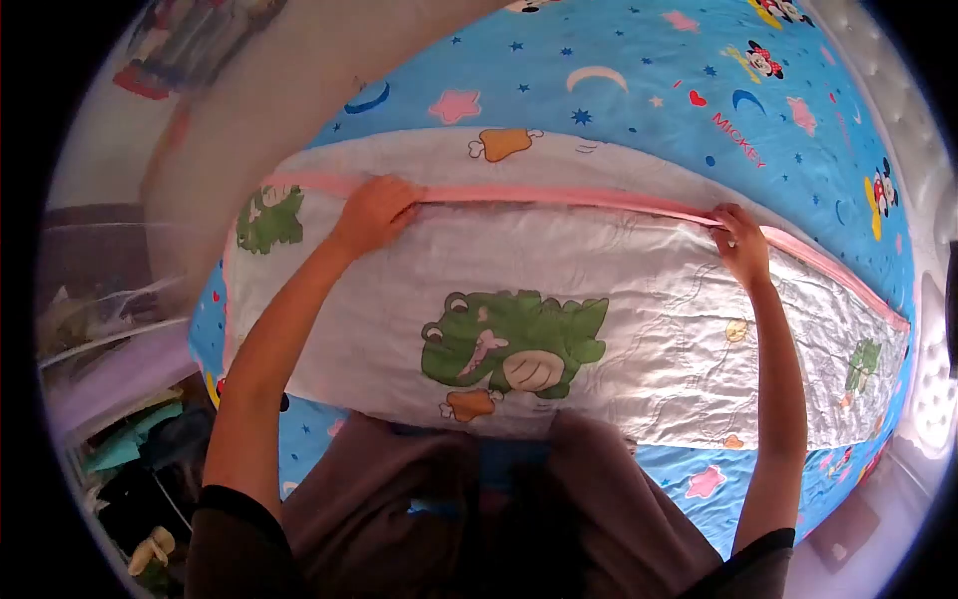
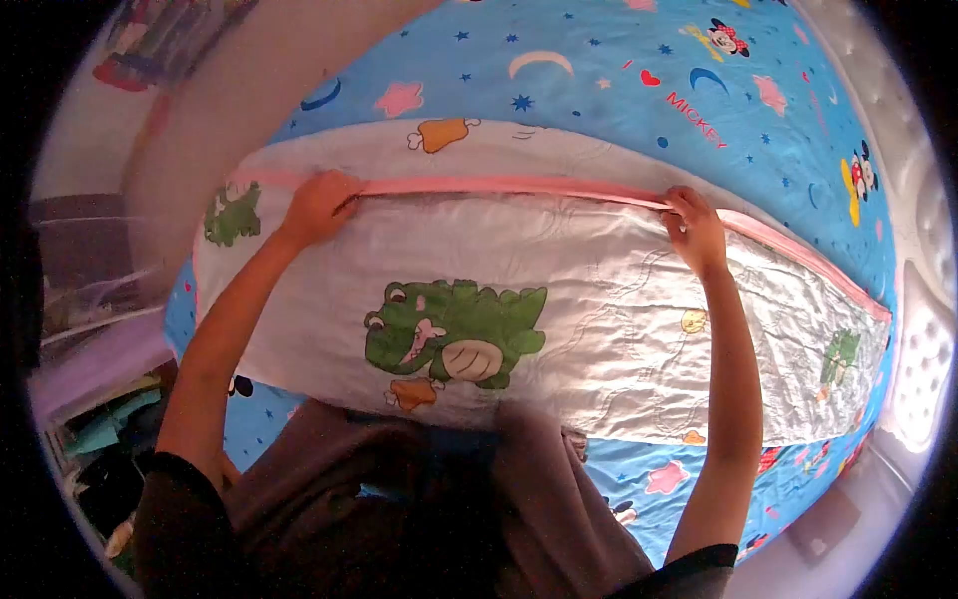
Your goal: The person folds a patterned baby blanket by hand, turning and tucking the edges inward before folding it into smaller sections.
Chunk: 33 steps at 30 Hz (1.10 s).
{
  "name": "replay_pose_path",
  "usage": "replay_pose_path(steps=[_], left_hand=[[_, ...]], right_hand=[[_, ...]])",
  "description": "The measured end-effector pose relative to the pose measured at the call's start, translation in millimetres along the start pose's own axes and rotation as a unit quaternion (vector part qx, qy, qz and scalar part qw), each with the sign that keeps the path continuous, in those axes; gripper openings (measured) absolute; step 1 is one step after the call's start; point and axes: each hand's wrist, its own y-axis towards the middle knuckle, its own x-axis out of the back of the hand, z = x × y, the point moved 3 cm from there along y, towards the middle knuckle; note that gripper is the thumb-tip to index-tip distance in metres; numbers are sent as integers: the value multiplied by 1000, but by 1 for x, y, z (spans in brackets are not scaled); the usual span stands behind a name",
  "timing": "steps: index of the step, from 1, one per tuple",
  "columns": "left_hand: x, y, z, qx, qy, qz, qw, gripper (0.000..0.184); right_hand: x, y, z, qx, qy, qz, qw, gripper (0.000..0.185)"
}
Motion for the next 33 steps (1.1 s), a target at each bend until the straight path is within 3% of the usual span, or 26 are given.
replay_pose_path(steps=[2, 5, 6, 7, 8, 10, 11, 12, 13, 15, 17, 19, 20, 23, 25, 26, 28, 32, 33], left_hand=[[-1, 0, 5, 42, -34, -16, 998, 16], [13, 7, 8, 107, -65, -24, 992, 9], [15, 10, 11, 189, -148, 28, 970, 7], [13, 10, 14, 268, -229, 81, 932, 7], [12, 9, 17, 269, -229, 81, 932, 7], [2, 4, 26, 295, -311, 158, 890, 8], [-1, 3, 29, 296, -310, 157, 890, 8], [-4, 3, 31, 287, -265, 164, 906, 8], [-6, 3, 32, 276, -219, 171, 920, 9], [-10, 7, 30, 242, -179, 146, 942, 9], [-15, 8, 27, 207, -139, 124, 960, 9], [-19, 10, 28, 208, -162, 119, 957, 10], [-19, 9, 29, 208, -164, 120, 957, 10], [-12, 11, 31, 197, -232, 188, 934, 9], [-11, 10, 33, 178, -338, 214, 899, 10], [-11, 11, 34, 178, -338, 214, 899, 10], [-10, 15, 33, 58, -223, 205, 951, 8], [-22, 14, 38, 163, -272, 225, 921, 7], [-21, 15, 36, 165, -266, 221, 924, 8]], right_hand=[[-1, 2, -6, 89, -61, -17, 994, 15], [5, 7, -9, 48, 29, -9, 998, 14], [10, 9, -11, 48, 28, -9, 998, 14], [13, 11, -20, -42, 22, 70, 996, 15], [13, 10, -28, -131, 15, 148, 980, 18], [4, 6, -35, -140, 48, 125, 981, 19], [-3, 3, -41, -151, 80, 101, 980, 21], [-9, 11, -37, -86, 33, 150, 984, 23], [-9, 12, -37, -86, 33, 150, 984, 23], [-9, 18, -22, -141, -2, 216, 966, 24], [-6, 19, -16, -154, -16, 205, 967, 23], [-7, 24, -21, -68, -48, 176, 981, 20], [-8, 21, -25, -70, -49, 178, 980, 20], [-5, 21, -27, -41, 37, 139, 989, 20], [-4, 20, -35, -169, 154, 246, 942, 22], [-5, 22, -42, -169, 154, 246, 942, 22], [-8, 25, -46, -108, 150, 277, 943, 24], [-13, 28, -41, -160, 202, 290, 922, 19], [-11, 29, -35, -54, 138, 234, 961, 17]])
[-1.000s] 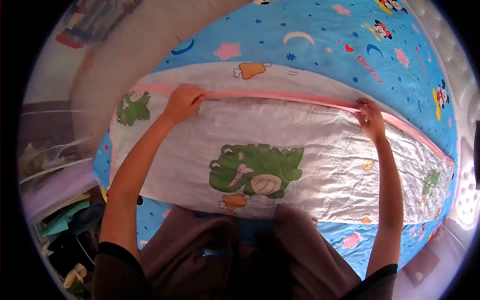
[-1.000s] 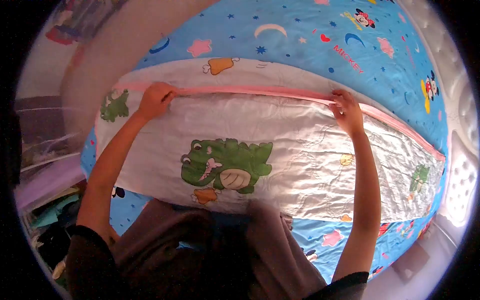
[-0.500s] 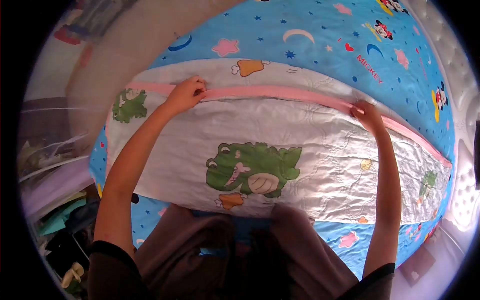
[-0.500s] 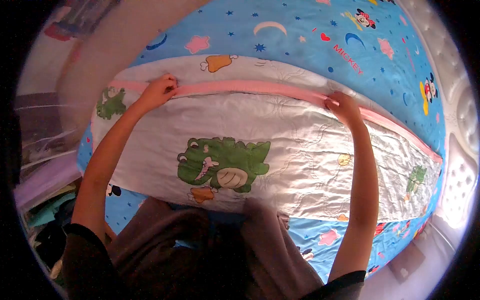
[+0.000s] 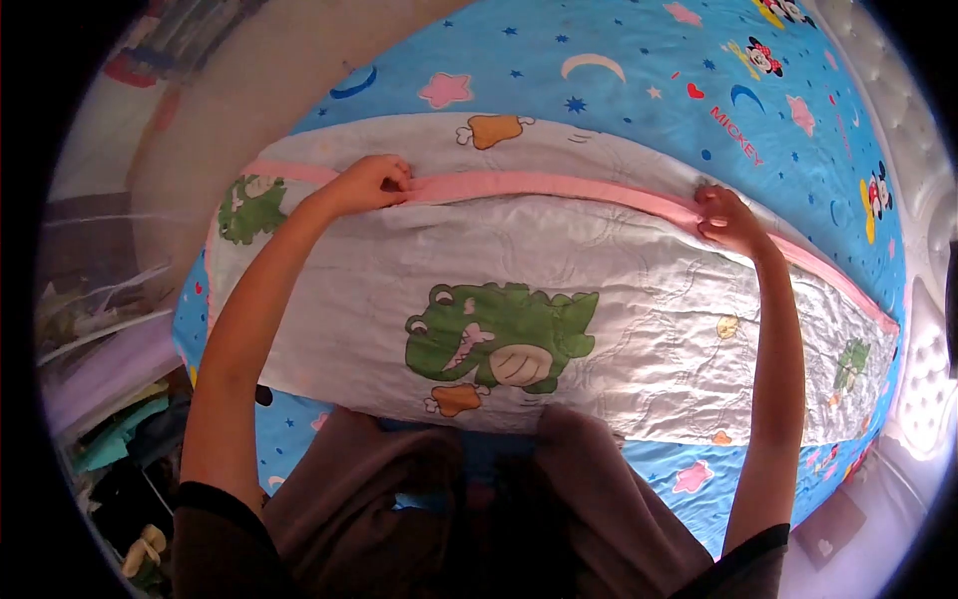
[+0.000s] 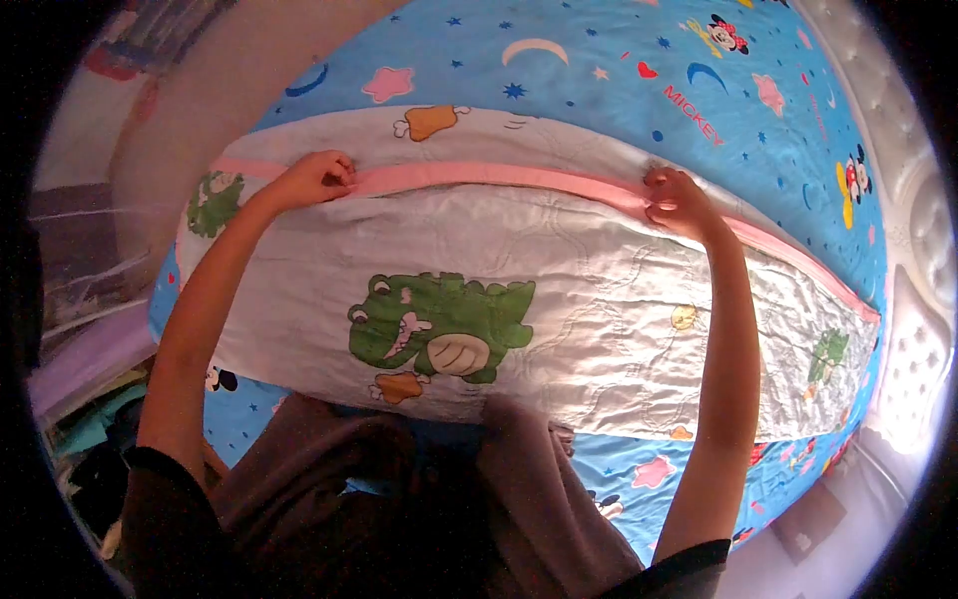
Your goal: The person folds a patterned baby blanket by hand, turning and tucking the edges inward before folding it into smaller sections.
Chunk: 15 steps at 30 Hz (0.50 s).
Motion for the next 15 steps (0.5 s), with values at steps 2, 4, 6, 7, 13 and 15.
replay_pose_path(steps=[2, 4, 6, 7, 13, 15], left_hand=[[1, 0, -5, 0, 4, -4, 1000, 8], [6, -2, -9, 59, -22, 1, 998, 10], [13, -3, -15, 73, -51, -61, 994, 10], [18, -5, -16, 88, -78, -120, 986, 10], [23, -2, -3, 93, -54, -210, 972, 15], [19, 1, 2, 102, -53, -209, 971, 15]], right_hand=[[-2, -3, 9, 94, -89, -52, 990, 15], [-2, -4, 5, 18, 43, -59, 997, 11], [6, -2, -2, -28, 31, -31, 999, 11], [6, 0, -7, -74, 21, -3, 997, 12], [2, 14, -2, -22, -106, -51, 993, 16], [1, 15, -5, -32, -66, -41, 996, 18]])
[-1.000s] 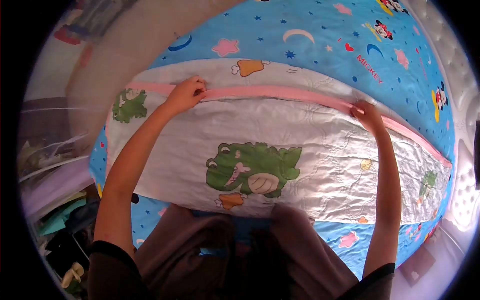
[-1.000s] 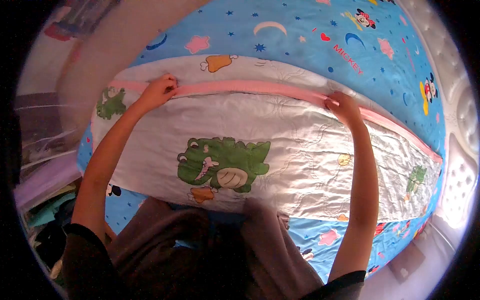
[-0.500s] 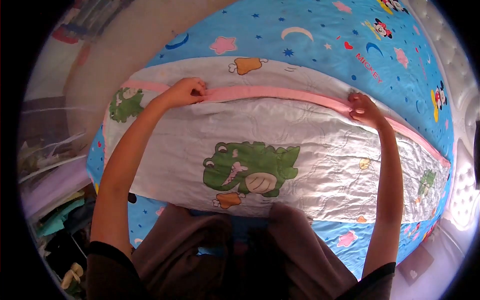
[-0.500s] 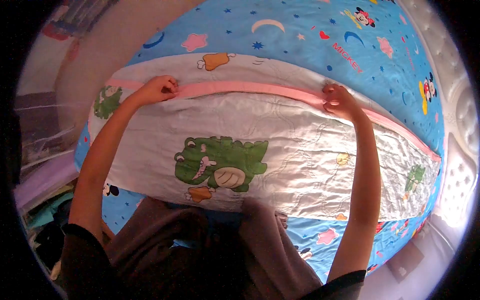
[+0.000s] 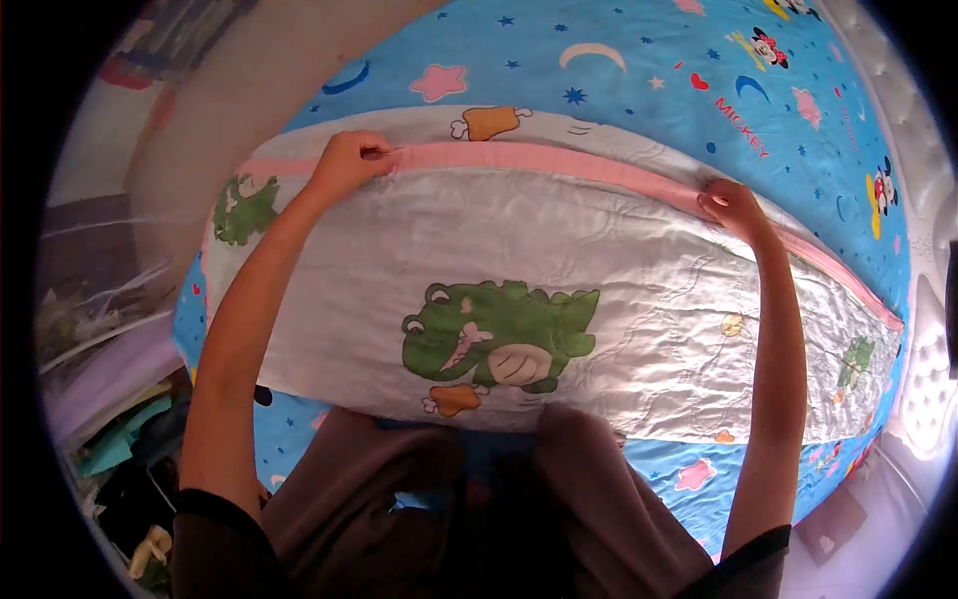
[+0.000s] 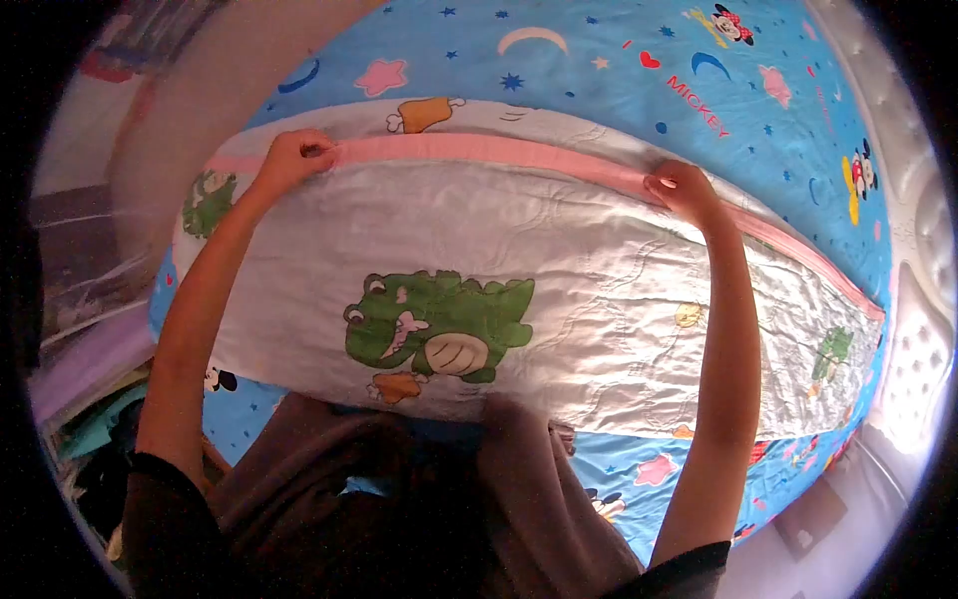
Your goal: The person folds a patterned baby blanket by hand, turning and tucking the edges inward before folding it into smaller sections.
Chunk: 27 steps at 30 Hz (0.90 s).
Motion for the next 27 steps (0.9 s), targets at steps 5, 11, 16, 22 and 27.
replay_pose_path(steps=[5, 11, 16, 22, 27], left_hand=[[-2, -1, -3, 71, -24, 18, 997, 18], [-9, 4, 13, 18, 20, 107, 994, 16], [-12, 6, -6, -4, 119, 67, 991, 17], [-11, 8, -4, -12, 131, 52, 990, 17], [-9, 5, -9, -31, 128, 76, 988, 14]], right_hand=[[-1, -2, 3, -100, 9, 11, 995, 27], [2, -3, 19, -62, -96, -1, 993, 29], [0, -7, 17, -66, -92, -36, 993, 23], [1, -16, 17, -14, -1, -83, 996, 16], [0, -16, 3, -14, 144, -59, 988, 14]])
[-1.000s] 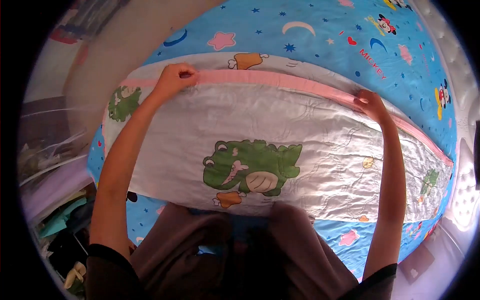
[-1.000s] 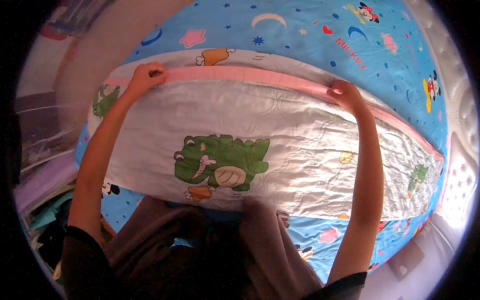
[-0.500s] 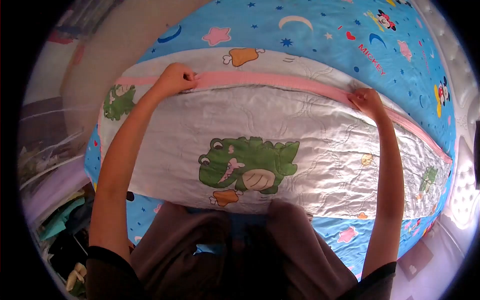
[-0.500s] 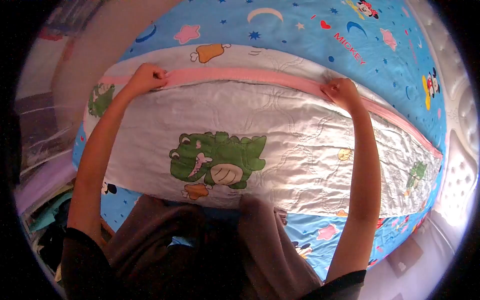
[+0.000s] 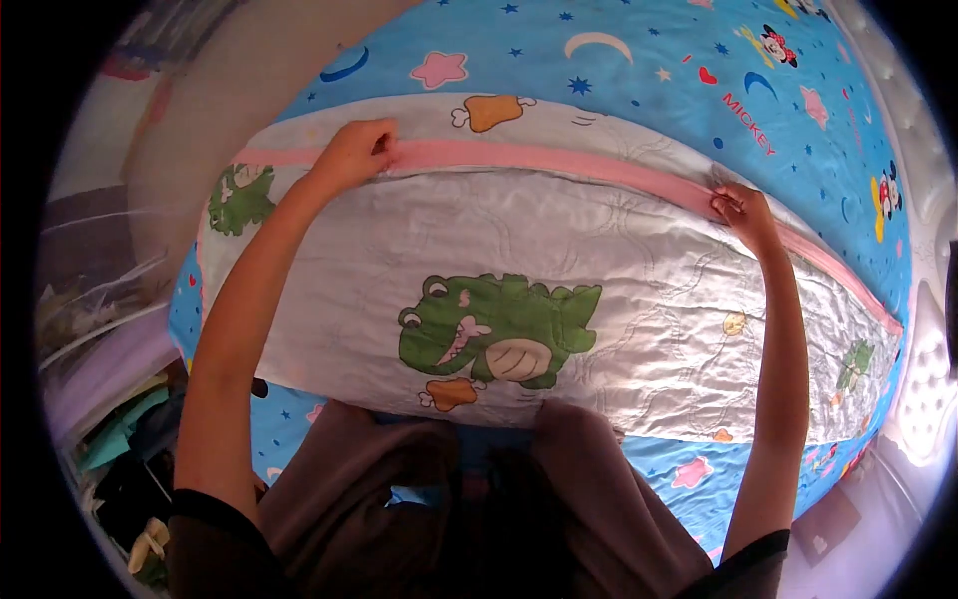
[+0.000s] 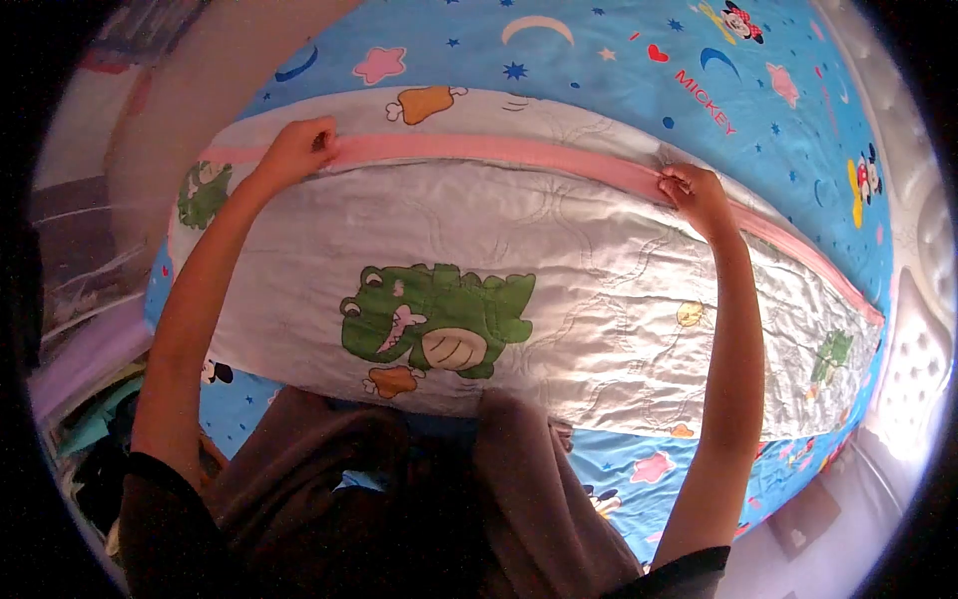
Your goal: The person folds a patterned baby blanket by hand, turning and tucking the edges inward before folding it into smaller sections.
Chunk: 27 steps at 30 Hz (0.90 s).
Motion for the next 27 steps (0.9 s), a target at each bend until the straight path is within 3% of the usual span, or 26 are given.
replay_pose_path(steps=[2, 4, 8, 12, 20, 24, 27], left_hand=[[-1, -1, 3, 13, -5, 8, 1000, 14], [-3, -4, 6, -32, -88, 9, 996, 17], [-4, -9, 3, -59, -78, -23, 995, 17], [-2, -12, 0, -42, -86, -14, 995, 19], [-3, -10, 15, -31, -26, -34, 999, 15], [-2, -7, 18, -54, -36, -13, 998, 15], [-1, -6, 22, -69, -34, -2, 997, 15]], right_hand=[[0, 0, -2, 24, -91, 25, 995, 15], [1, -1, 6, 8, -99, 19, 995, 15], [0, -3, 10, -15, -126, 21, 992, 14], [-4, -2, 2, 4, -15, 21, 1000, 13], [-3, -4, 13, -12, -111, 22, 993, 13], [-4, -2, 10, -25, -46, 27, 998, 13], [-2, 4, 16, -72, -141, 40, 987, 16]])
